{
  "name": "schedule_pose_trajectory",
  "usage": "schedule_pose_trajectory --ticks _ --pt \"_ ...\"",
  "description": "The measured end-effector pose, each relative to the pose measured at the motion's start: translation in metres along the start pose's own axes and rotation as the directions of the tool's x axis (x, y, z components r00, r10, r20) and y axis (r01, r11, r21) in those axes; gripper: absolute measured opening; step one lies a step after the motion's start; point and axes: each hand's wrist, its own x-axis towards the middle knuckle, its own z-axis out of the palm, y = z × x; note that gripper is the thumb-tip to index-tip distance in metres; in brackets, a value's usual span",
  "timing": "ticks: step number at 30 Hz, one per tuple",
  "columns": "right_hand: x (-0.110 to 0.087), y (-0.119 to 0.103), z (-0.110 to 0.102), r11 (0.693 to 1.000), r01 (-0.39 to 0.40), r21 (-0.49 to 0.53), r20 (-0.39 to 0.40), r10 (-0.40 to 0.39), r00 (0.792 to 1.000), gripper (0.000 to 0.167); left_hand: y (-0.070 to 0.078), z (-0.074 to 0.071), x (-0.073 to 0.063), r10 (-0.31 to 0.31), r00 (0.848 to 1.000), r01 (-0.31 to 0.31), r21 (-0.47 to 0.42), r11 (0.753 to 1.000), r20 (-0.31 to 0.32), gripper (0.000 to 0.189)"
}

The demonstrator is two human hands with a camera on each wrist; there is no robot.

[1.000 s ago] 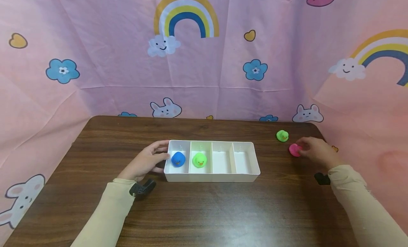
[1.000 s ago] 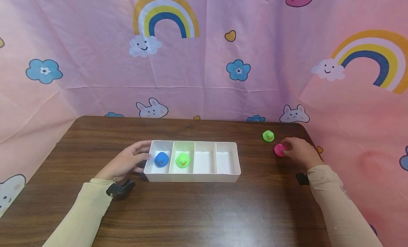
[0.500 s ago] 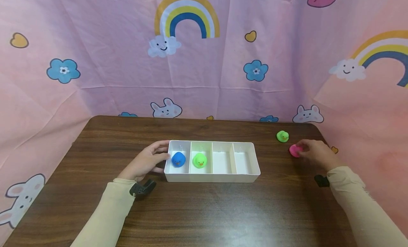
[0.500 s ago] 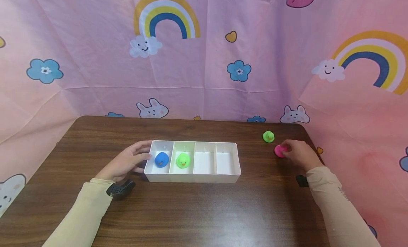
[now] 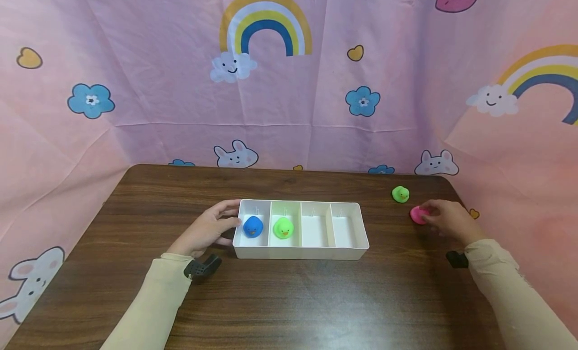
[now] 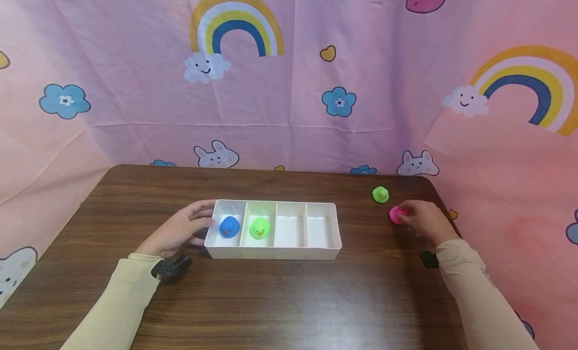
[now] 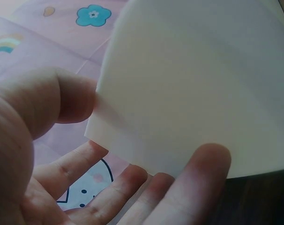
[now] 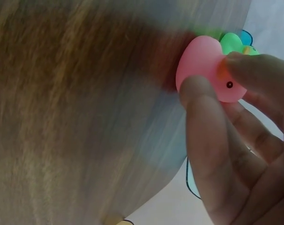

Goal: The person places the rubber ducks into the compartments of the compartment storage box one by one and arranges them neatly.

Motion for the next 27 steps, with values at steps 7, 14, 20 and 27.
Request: schedule_pose_trajectory --ticks 7,14,20,27 --pt "0.001 0.003 0.001 1.000 -0.013 -0.016 0.005 0.013 1.000 0.036 -0.001 0.000 0.000 0.005 1.000 -0.005 0.001 1.000 -0.003 0.061" --pt "0.000 0.006 0.004 0.999 -0.038 -0.007 -0.007 0.038 0.999 0.038 -0.002 0.000 0.001 0.004 1.000 -0.004 -0.004 1.000 -0.004 0.063" --pt "-0.001 0.009 0.005 0.999 -0.040 -0.012 -0.033 0.039 0.999 0.041 -0.001 0.001 0.000 0.010 1.000 -0.010 -0.003 1.000 -0.002 0.063" --pt "-0.006 -0.001 0.006 1.000 0.013 -0.001 -0.085 -0.013 0.996 0.044 0.000 0.001 -0.001 0.000 1.000 0.000 0.009 1.000 -0.006 0.063"
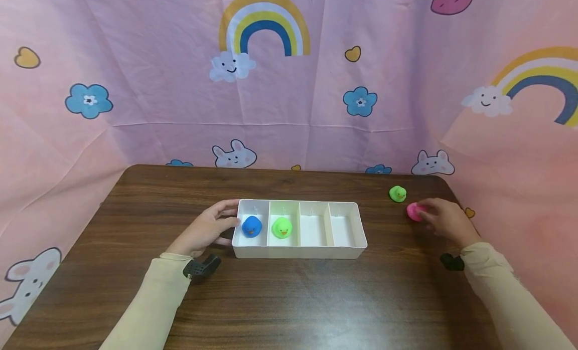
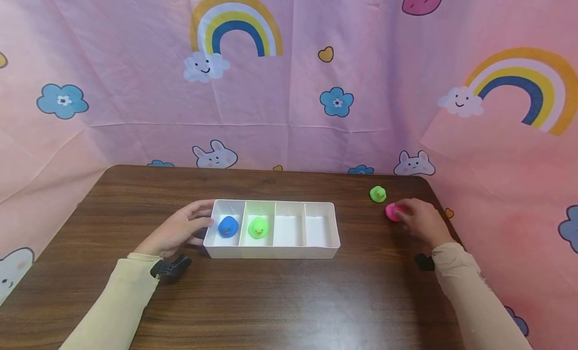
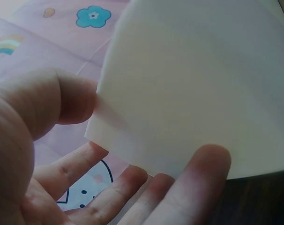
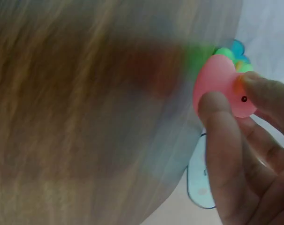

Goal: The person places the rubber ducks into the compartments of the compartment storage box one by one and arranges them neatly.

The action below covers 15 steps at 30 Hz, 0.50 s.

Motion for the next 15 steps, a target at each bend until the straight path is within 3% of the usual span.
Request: schedule_pose_trajectory --ticks 6,15 --pt "-0.002 -0.017 0.002 0.996 0.089 -0.031 -0.110 -0.092 0.990 0.035 0.000 0.000 0.000 -0.003 1.000 0.003 0.003 1.000 0.000 0.063" --pt "-0.003 -0.054 0.003 0.974 0.221 -0.058 -0.219 -0.229 0.949 0.027 -0.003 -0.001 0.002 0.007 1.000 -0.007 0.015 1.000 0.005 0.064"
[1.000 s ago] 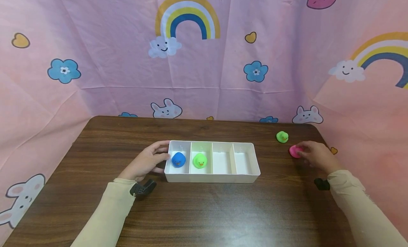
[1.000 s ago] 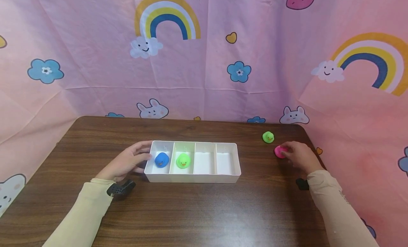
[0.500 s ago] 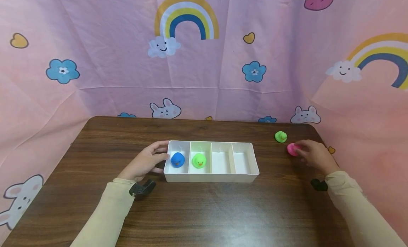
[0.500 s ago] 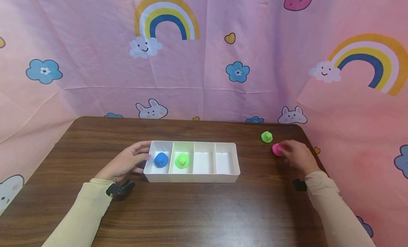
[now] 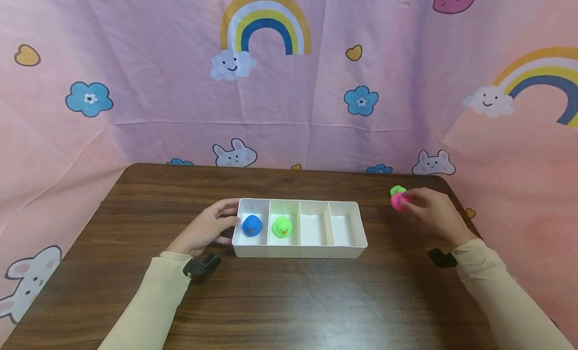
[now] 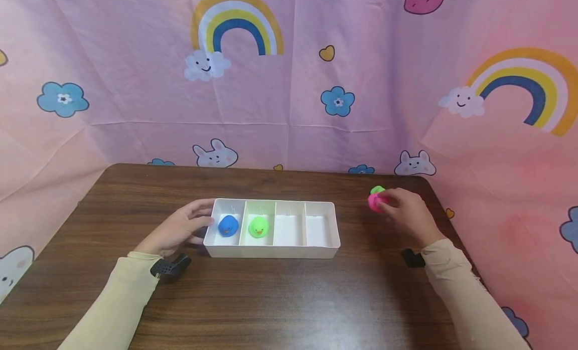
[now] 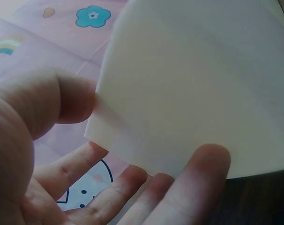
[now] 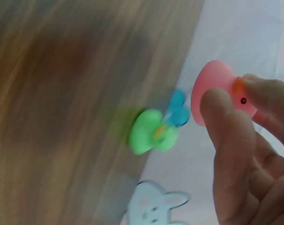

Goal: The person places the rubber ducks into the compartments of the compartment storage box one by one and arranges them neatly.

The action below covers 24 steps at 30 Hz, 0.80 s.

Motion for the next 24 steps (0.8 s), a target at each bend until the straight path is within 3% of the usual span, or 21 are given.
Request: schedule_pose_trajectory --ticks 4,11,18,24 --pt "0.004 -0.020 0.003 0.999 0.032 0.008 -0.033 -0.032 0.999 0.024 0.000 0.000 0.000 0.001 1.000 -0.001 -0.002 1.000 0.001 0.064" --pt "0.007 -0.054 0.005 0.990 0.062 0.124 -0.004 -0.062 0.998 0.024 0.001 0.000 0.000 0.001 1.000 -0.001 -0.001 1.000 -0.004 0.064" --pt "0.008 -0.081 0.010 0.980 0.138 0.142 -0.018 -0.137 0.990 0.022 0.001 0.001 0.000 -0.001 1.000 0.001 -0.001 1.000 -0.005 0.064" --pt "0.008 -0.102 0.017 0.956 0.275 0.098 -0.055 -0.271 0.961 0.023 0.001 0.001 0.001 -0.005 1.000 0.005 0.000 1.000 -0.006 0.063"
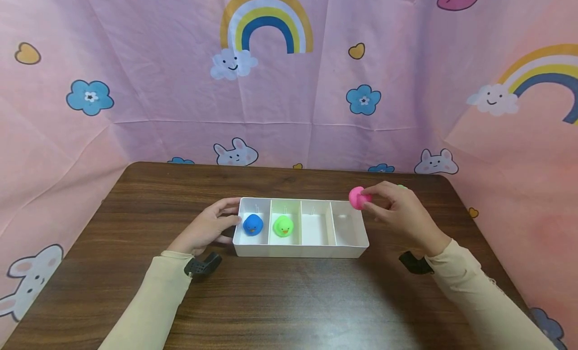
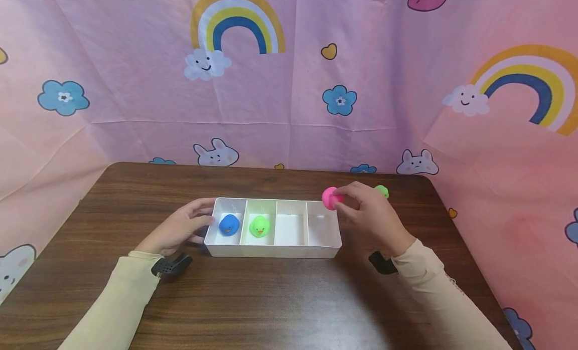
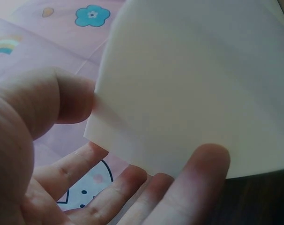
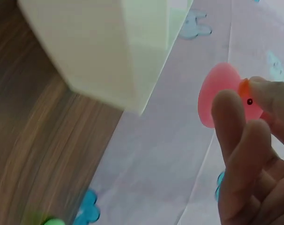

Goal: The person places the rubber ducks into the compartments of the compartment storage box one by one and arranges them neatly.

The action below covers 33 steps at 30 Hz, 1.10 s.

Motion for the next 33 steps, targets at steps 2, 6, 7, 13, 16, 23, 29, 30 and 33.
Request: schedule_pose_trajectory --ticks 2,6,7,13,16,23,29,30,33 --pt "0.002 -0.007 0.004 0.999 0.054 0.000 -0.007 -0.054 0.998 0.024 0.000 0.000 0.000 0.000 1.000 0.000 0.002 1.000 0.000 0.063" --pt "0.006 -0.021 0.014 0.993 0.103 0.056 0.009 -0.104 0.995 0.026 0.000 0.000 0.000 0.000 1.000 0.000 0.001 1.000 -0.002 0.064" --pt "0.006 -0.024 0.017 0.992 0.111 0.067 0.015 -0.112 0.994 0.026 0.000 0.000 0.000 0.000 1.000 0.000 0.000 1.000 -0.002 0.064" --pt "0.009 -0.040 0.034 0.995 0.051 0.091 0.105 -0.060 0.993 0.024 -0.001 0.000 0.000 0.005 1.000 -0.005 -0.009 1.000 0.005 0.064" --pt "0.012 -0.044 0.043 0.997 0.036 0.065 0.146 -0.045 0.988 0.023 -0.002 0.000 0.000 0.009 1.000 -0.009 -0.007 1.000 0.004 0.064" --pt "0.024 -0.043 0.068 1.000 0.026 -0.010 0.220 -0.024 0.975 0.020 -0.002 -0.001 -0.001 0.013 1.000 -0.013 -0.007 1.000 0.002 0.064" --pt "0.028 -0.041 0.083 0.996 0.069 -0.061 0.245 -0.052 0.968 0.018 -0.002 0.000 0.000 0.000 1.000 0.000 -0.010 1.000 0.000 0.064" --pt "0.029 -0.041 0.084 0.994 0.077 -0.071 0.250 -0.057 0.966 0.018 -0.002 0.000 0.000 -0.001 1.000 0.001 -0.010 1.000 0.000 0.064" --pt "0.029 -0.041 0.087 0.993 0.078 -0.086 0.268 -0.053 0.962 0.019 -0.002 0.000 0.000 -0.002 1.000 0.002 -0.009 1.000 -0.001 0.063"
